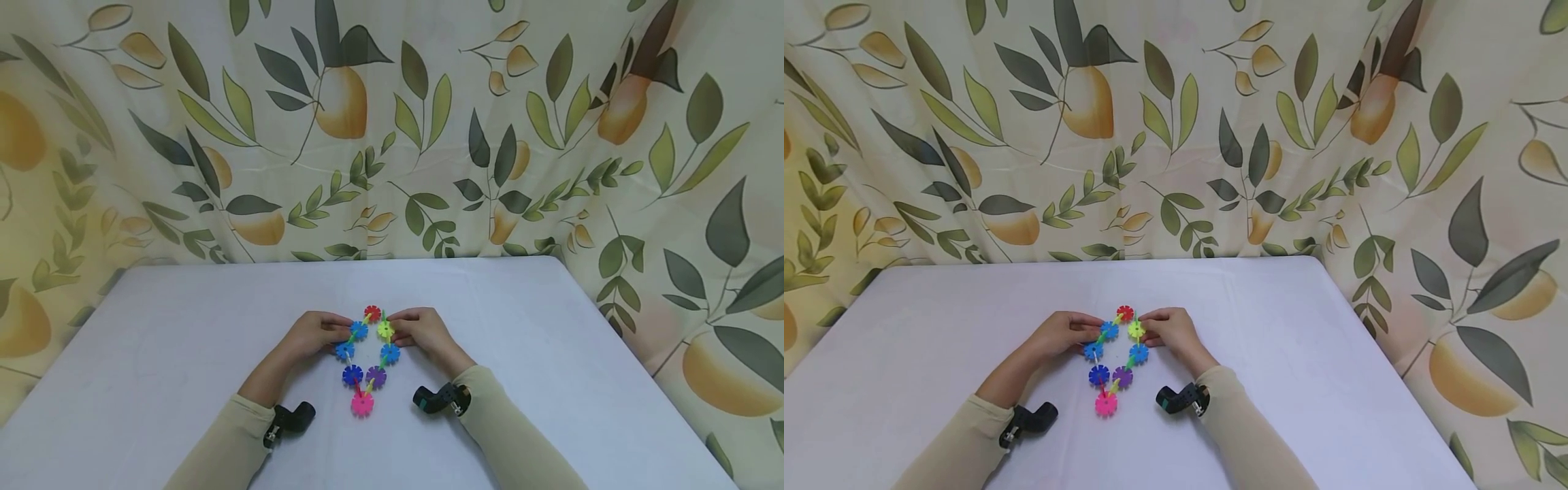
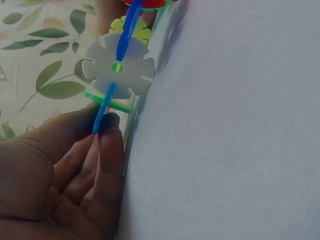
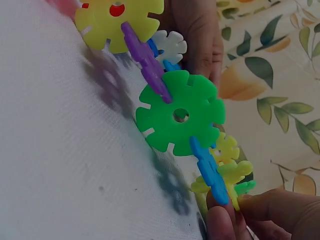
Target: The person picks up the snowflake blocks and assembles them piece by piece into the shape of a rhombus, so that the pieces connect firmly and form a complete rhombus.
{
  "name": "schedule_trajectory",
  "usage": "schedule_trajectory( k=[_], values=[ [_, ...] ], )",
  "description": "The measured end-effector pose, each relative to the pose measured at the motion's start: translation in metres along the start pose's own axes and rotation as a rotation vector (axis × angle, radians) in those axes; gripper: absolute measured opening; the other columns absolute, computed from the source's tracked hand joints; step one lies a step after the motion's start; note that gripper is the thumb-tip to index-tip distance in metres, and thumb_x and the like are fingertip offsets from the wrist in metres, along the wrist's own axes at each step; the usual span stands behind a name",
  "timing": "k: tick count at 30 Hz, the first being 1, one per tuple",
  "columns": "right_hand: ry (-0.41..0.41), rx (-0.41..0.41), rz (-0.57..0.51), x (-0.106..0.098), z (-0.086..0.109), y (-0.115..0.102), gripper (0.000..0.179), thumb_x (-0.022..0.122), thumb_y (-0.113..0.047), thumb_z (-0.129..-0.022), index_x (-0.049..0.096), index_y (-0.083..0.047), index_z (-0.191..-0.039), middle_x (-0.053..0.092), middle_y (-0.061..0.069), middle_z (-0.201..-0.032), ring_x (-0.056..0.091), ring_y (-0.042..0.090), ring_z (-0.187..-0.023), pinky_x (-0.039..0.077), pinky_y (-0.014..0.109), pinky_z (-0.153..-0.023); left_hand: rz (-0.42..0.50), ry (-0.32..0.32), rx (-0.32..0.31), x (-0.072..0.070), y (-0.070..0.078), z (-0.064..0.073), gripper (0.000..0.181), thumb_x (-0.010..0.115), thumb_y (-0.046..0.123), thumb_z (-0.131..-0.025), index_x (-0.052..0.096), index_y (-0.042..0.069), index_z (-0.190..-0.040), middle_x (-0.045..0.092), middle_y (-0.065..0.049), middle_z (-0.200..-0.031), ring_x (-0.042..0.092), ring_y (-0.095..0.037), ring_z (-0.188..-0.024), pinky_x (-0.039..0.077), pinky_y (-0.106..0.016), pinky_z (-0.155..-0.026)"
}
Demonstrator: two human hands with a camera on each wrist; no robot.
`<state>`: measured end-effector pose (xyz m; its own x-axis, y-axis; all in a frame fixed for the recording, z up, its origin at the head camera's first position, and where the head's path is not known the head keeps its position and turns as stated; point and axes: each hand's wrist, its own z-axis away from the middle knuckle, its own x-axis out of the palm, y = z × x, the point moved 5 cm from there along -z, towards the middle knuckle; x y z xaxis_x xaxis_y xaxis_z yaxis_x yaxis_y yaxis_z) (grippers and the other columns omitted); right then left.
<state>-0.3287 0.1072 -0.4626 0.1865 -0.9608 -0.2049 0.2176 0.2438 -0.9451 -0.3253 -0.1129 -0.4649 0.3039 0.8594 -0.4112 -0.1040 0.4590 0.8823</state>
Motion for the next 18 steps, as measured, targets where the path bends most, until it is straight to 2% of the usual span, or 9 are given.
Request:
schedule_trajectory(
  k=[5,10,14,18],
  values=[
    [0.011,-0.015,0.032,0.000,-0.002,-0.001,0.022,0.067,-0.012,-0.092,0.072,0.000,-0.110,0.072,0.009,-0.085,0.066,0.012,-0.063,0.059,0.026,-0.064,-0.023,-0.011,0.011,0.001,0.001,-0.004,0.027,0.069,0.019,-0.093,0.072,0.006,-0.116,0.075,-0.005,-0.102,0.065,-0.012,-0.079,0.058,-0.027,-0.070],
    [0.044,-0.061,0.066,-0.003,-0.006,0.000,0.023,0.071,-0.014,-0.091,0.073,-0.002,-0.110,0.073,0.008,-0.094,0.067,0.012,-0.066,0.059,0.027,-0.066,0.029,-0.003,0.004,0.001,0.004,-0.017,0.028,0.066,0.022,-0.095,0.071,0.003,-0.115,0.074,-0.008,-0.101,0.069,-0.014,-0.082,0.059,-0.029,-0.073],
    [0.049,-0.118,0.091,-0.004,-0.008,0.002,0.021,0.072,-0.012,-0.090,0.074,-0.003,-0.108,0.074,0.009,-0.097,0.068,0.012,-0.068,0.059,0.028,-0.068,0.071,0.027,0.020,0.004,0.010,-0.030,0.029,0.066,0.023,-0.095,0.071,0.001,-0.114,0.074,-0.011,-0.100,0.070,-0.015,-0.080,0.060,-0.028,-0.072],
    [0.000,-0.151,0.101,-0.001,-0.009,0.004,0.020,0.072,-0.010,-0.090,0.074,-0.002,-0.108,0.074,0.011,-0.098,0.068,0.012,-0.070,0.059,0.028,-0.069,0.045,0.077,0.002,0.008,0.011,-0.039,0.030,0.068,0.026,-0.094,0.073,0.002,-0.112,0.075,-0.010,-0.100,0.069,-0.013,-0.077,0.059,-0.026,-0.069]
  ],
)
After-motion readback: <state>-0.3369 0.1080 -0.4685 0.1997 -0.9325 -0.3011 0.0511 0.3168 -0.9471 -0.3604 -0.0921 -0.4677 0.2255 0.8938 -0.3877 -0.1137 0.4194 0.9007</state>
